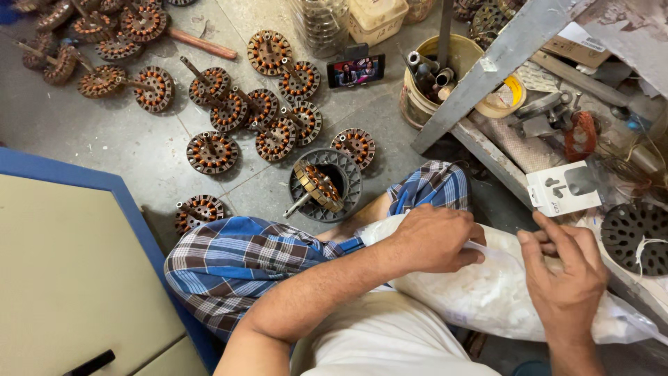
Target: The person sits on the floor assembling a motor rotor. They insert small white plastic spacers into the slots of the copper-wound rotor and adjust the components by hand.
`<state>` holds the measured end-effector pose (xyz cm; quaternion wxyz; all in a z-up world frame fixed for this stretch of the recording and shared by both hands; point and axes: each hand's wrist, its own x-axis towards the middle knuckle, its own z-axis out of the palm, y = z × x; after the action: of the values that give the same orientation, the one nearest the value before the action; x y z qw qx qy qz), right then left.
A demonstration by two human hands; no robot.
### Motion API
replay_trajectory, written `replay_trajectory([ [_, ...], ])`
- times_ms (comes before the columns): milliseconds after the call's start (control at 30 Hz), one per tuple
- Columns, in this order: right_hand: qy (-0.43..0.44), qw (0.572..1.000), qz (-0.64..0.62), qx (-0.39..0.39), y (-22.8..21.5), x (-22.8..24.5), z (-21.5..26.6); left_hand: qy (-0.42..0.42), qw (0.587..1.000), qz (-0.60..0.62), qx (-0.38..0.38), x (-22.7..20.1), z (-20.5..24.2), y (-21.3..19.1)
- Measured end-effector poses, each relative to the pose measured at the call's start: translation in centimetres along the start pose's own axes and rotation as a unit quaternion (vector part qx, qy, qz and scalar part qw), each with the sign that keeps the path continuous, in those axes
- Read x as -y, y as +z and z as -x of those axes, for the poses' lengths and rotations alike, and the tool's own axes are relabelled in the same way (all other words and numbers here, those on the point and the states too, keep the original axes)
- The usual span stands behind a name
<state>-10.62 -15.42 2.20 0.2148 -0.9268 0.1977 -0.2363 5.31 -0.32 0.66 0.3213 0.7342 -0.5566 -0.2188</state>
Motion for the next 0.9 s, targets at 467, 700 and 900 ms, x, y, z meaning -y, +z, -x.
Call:
replay_trajectory([
  [467,0.171,0.920,-0.264,0.232,-2.4,-4.7,0.2,0.042,0.995,0.030,-0.083,-0.2,2.5,-6.5],
  [700,0.030,0.983,-0.094,0.154,-2.6,-0.6,-0.3,0.052,0.964,0.212,-0.151,-1.3,1.8,-6.2],
  [900,0.040,0.984,-0.122,0.122,-3.2,-1.0,0.2,0.004,0.957,0.267,-0.116,-3.0,1.2,-6.3],
])
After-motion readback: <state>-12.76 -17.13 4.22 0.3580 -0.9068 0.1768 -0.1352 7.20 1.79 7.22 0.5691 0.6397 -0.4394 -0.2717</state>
